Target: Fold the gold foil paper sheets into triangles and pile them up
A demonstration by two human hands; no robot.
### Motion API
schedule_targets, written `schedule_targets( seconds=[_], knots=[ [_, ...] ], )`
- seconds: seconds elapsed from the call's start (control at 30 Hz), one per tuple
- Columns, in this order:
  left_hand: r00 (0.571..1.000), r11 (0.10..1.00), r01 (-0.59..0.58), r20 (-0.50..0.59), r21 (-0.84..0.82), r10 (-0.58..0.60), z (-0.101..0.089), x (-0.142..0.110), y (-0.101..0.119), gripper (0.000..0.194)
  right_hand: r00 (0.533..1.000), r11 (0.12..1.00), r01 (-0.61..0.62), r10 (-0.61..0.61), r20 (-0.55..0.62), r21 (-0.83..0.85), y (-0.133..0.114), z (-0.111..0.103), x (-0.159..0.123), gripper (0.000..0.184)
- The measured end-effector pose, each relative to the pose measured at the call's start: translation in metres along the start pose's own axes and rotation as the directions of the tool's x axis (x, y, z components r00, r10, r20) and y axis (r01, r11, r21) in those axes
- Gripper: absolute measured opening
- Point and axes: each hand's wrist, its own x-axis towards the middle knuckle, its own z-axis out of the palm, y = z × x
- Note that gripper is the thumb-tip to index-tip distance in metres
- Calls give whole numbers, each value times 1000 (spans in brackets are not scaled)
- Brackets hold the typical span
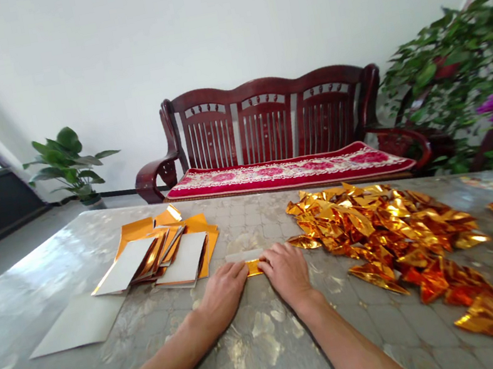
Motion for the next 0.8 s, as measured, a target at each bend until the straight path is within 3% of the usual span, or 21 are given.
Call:
schedule_targets(
  seconds=[0.13,0.3,0.5,0.8],
  knots=[
    [999,1000,-14,-45,11,14,8,-7,4,37,999,995,-23,25,24,-95,-10,-3,1,14],
    [996,996,-66,-48,58,69,8,-10,15,35,994,977,-101,108,30,-186,-26,0,3,24],
    [997,992,-77,-5,103,78,0,-13,26,31,997,975,-73,74,-1,-208,-17,7,3,22],
    [989,989,-133,78,59,128,-12,-38,-3,40,999,977,-39,33,-30,-212,-5,6,4,19]
  ],
)
